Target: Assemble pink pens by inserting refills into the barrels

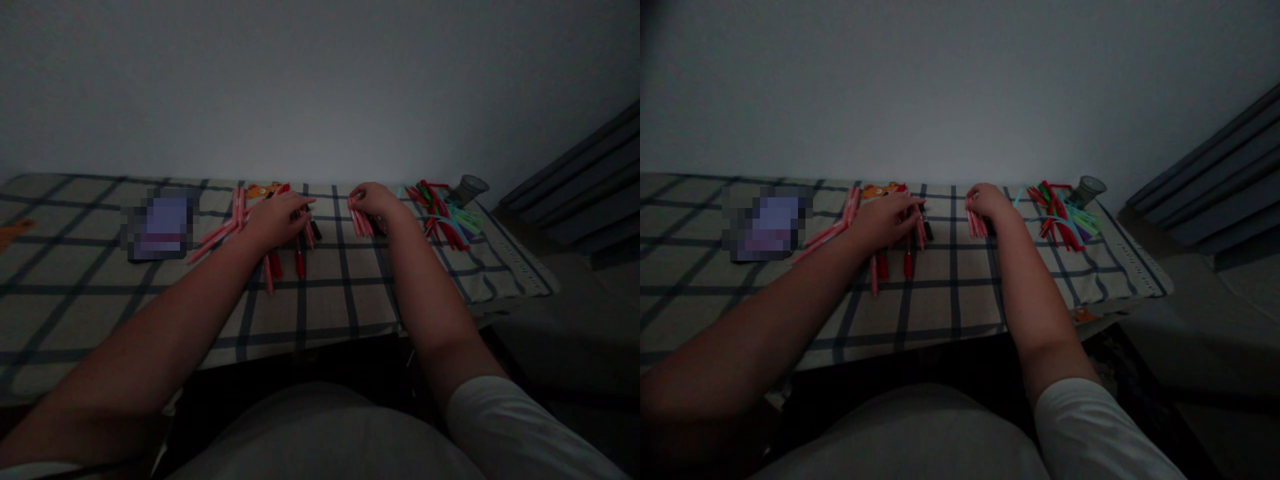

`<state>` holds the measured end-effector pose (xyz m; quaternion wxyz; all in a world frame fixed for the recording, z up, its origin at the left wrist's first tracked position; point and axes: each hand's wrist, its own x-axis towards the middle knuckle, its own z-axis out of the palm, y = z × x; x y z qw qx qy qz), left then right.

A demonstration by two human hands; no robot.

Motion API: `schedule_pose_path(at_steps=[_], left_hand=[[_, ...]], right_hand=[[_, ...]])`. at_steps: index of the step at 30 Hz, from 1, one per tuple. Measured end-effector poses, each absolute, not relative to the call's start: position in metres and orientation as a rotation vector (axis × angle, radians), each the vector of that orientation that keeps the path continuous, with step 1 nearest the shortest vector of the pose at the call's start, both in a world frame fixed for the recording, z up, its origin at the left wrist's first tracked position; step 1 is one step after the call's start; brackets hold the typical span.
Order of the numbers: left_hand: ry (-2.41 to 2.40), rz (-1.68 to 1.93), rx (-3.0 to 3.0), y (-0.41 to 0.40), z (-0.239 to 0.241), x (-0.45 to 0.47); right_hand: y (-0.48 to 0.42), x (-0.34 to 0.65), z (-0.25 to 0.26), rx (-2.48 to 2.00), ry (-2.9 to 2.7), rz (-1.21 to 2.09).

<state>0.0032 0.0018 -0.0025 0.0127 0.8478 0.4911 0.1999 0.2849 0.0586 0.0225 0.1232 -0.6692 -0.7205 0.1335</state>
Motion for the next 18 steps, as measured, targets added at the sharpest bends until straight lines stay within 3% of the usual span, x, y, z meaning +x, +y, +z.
schedule_pose_path(at_steps=[18], left_hand=[[1.61,0.708,2.588,0.0065,-0.0062,0.0009]], right_hand=[[0.0576,0.2855,0.022,-1.889,-2.078,0.332]])
